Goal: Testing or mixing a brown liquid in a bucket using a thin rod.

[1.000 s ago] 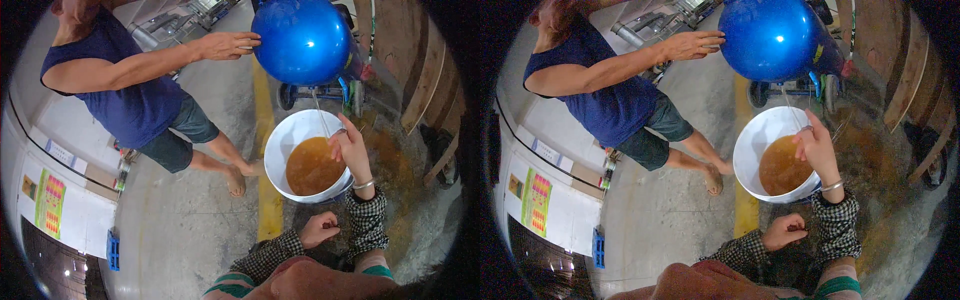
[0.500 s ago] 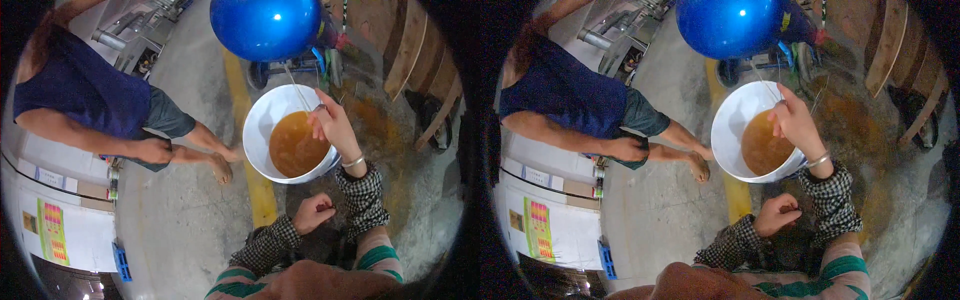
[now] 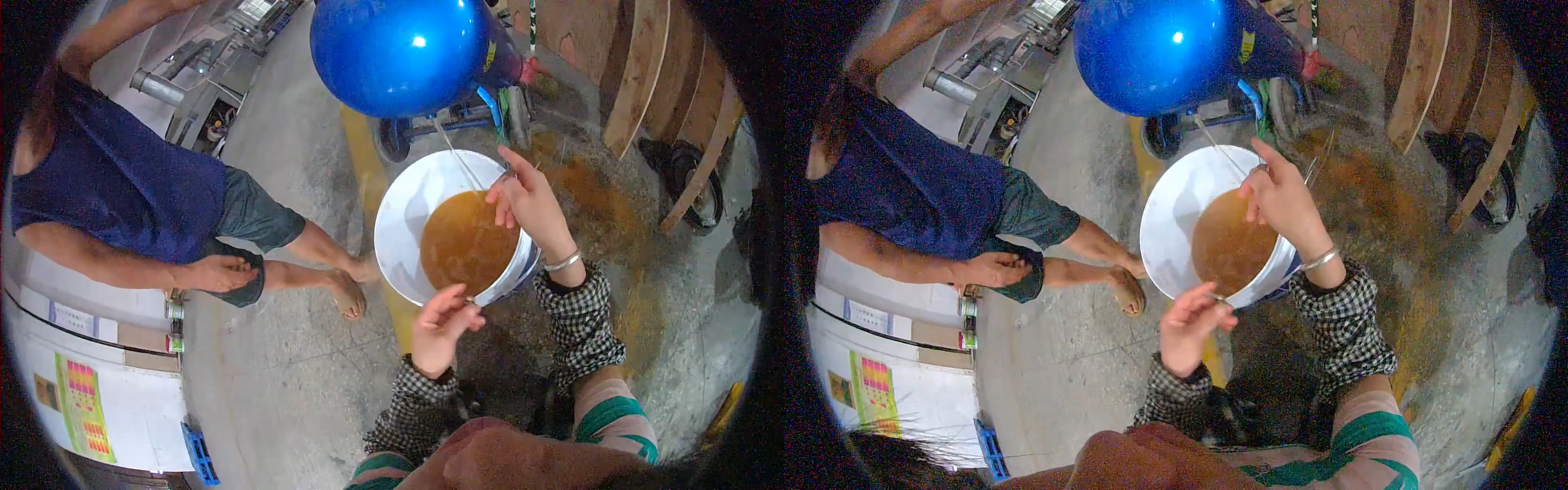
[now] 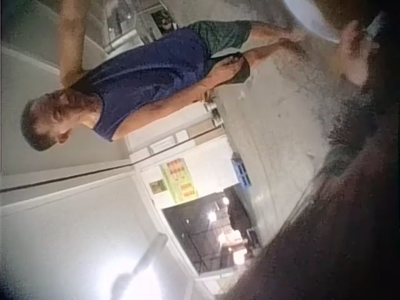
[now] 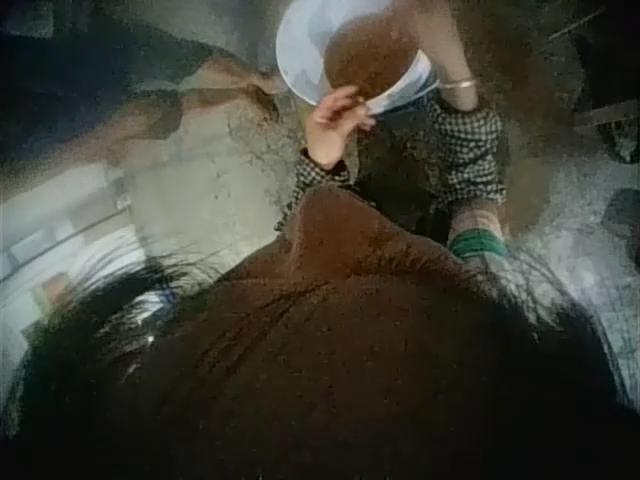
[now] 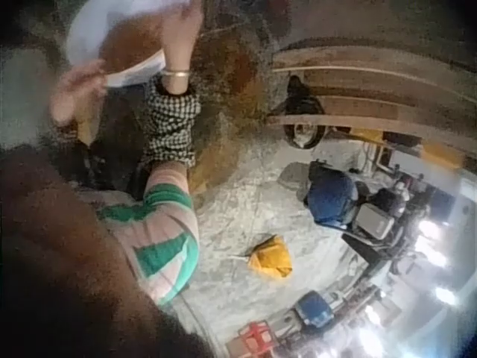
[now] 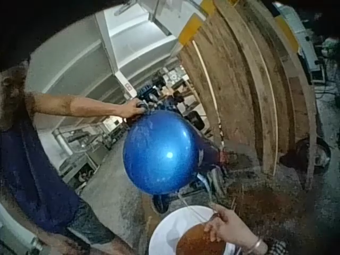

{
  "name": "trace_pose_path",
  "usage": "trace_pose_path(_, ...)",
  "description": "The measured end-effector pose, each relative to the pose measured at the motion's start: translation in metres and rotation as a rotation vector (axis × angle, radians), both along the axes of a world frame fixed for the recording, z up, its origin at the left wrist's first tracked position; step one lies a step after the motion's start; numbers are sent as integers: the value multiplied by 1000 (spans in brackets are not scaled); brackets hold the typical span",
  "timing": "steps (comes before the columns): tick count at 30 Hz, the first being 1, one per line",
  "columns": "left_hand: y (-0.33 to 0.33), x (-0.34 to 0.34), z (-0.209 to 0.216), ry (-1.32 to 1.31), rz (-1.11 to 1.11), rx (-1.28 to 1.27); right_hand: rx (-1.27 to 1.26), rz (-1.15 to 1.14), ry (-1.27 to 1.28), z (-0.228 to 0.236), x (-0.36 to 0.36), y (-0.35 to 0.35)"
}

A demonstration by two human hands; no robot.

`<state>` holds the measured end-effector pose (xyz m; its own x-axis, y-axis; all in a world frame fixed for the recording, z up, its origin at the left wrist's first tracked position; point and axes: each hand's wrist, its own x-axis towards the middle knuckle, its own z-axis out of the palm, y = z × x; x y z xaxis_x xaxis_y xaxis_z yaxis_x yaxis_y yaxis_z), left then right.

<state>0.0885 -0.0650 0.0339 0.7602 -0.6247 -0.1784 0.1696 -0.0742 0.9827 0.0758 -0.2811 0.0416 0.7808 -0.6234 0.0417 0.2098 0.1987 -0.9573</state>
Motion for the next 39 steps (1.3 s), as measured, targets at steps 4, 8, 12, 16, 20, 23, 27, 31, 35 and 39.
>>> trace_pose_path(4,-13,54,20,-242,1,-64,16,-3,-12,-3,5,-1)
trace_pose_path(8,-19,128,42,-195,248,-329,21,43,-97,4,9,5)
trace_pose_path(12,1,182,40,236,98,-846,26,15,-129,-6,6,7)
trace_pose_path(16,11,177,62,73,53,-903,30,-15,-128,-13,2,3)
trace_pose_path(20,11,174,91,-535,572,-499,34,-35,-107,-9,3,6)
trace_pose_path(23,14,181,93,-632,630,-460,34,-28,-123,-10,3,6)
trace_pose_path(27,18,194,81,-640,663,-447,60,-15,-123,-8,1,7)
trace_pose_path(31,9,199,65,-354,623,-498,20,-51,-81,-9,-1,-2)
trace_pose_path(35,-26,177,40,-314,401,-219,23,-12,-131,-17,10,-1)
trace_pose_path(39,-108,171,26,-134,73,-107,36,-22,-37,-17,11,-6)
